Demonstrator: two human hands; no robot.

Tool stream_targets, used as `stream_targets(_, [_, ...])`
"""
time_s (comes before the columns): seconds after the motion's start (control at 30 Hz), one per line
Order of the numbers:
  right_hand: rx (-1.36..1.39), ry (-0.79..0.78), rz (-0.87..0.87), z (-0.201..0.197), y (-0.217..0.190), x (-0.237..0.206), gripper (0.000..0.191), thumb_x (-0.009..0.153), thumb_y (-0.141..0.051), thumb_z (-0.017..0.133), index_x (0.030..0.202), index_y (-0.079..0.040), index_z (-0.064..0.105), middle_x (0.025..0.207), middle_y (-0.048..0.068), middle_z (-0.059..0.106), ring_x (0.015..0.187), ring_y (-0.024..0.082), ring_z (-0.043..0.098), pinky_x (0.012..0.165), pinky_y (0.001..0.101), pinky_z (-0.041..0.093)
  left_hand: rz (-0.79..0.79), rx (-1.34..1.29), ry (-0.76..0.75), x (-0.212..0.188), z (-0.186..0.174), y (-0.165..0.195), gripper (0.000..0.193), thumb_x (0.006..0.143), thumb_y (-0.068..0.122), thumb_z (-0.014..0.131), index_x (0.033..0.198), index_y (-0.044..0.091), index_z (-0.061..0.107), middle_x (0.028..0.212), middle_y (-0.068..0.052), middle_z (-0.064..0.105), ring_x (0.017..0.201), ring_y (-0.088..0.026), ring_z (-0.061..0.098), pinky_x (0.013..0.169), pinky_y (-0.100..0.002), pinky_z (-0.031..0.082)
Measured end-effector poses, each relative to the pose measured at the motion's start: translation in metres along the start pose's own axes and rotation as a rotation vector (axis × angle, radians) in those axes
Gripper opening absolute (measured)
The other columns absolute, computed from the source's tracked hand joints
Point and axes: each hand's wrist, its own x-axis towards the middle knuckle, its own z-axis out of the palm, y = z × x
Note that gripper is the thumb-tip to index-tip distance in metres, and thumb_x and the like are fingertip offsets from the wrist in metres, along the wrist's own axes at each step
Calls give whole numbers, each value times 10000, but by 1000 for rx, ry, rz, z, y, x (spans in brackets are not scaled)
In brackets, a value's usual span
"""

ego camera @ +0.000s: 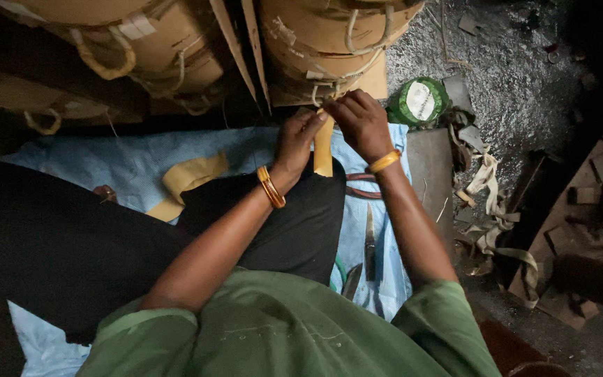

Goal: The person sits on a tarp and repeatedly ties beige fabric strips around the bottom of large cylindrical packages using a white string. The person pulls the string tight and secures the fabric to the package.

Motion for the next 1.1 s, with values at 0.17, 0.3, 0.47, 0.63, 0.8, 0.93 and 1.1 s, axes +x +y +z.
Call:
stream_targets(0.17, [-28, 115, 189, 18, -8, 5, 273, 814, -2, 708, 1068, -101, 726, 923, 97, 673, 894, 333, 628, 742, 421, 517, -333, -647, 67, 18, -6, -10, 335, 1001, 363, 563, 1078, 71, 706, 929, -36, 712, 810, -139, 640, 735, -301, 510])
stream_targets(0.3, [-57, 59, 358, 22, -7, 8, 172, 816, -56, 779, 977, -79, 722, 828, 146, 645, 814, 372, 606, 701, 470, 486, -99, -435, 54, 21, -4, -3, 228, 966, 198, 666, 1161, 79, 671, 1072, 8, 697, 976, -86, 638, 876, -277, 514])
stream_targets(0.47, [340, 206, 712, 37, -9, 8, 154, 895, -135, 771, 956, -63, 650, 847, 96, 711, 743, 276, 701, 691, 387, 537, 38, -283, 159, 32, 2, 6, 174, 960, 160, 722, 1064, 20, 721, 1045, -37, 716, 943, -124, 644, 880, -305, 519])
stream_targets(0.63, [-48, 334, 552, 53, -15, -4, 158, 889, -137, 834, 975, -80, 715, 876, 86, 700, 833, 302, 649, 745, 420, 502, 115, 33, 378, 42, 15, 4, 222, 949, 193, 731, 997, -20, 690, 985, -36, 697, 917, -133, 614, 859, -307, 503])
stream_targets(0.8, [-260, 222, 158, 50, -13, -11, 345, 935, -123, 720, 1274, -84, 666, 1041, 47, 712, 942, 269, 633, 810, 419, 507, -48, -67, 459, 43, 25, 5, 238, 869, 177, 753, 977, -28, 697, 899, -63, 707, 793, -147, 608, 724, -331, 517])
stream_targets(0.93, [-292, 177, 74, 54, -14, -13, 450, 945, -176, 672, 1358, -7, 612, 1112, 83, 712, 997, 273, 638, 827, 438, 509, -85, -36, 451, 37, 24, 8, 207, 875, 176, 750, 972, -4, 720, 899, -77, 726, 775, -151, 617, 710, -301, 511])
stream_targets(1.1, [-176, 0, 312, 51, -10, -9, 339, 915, -126, 716, 1253, -96, 712, 770, 129, 684, 719, 333, 657, 611, 447, 507, 100, -242, 399, 17, 22, 4, 239, 955, 98, 709, 1160, -25, 717, 1124, -66, 731, 1025, -138, 646, 934, -297, 514])
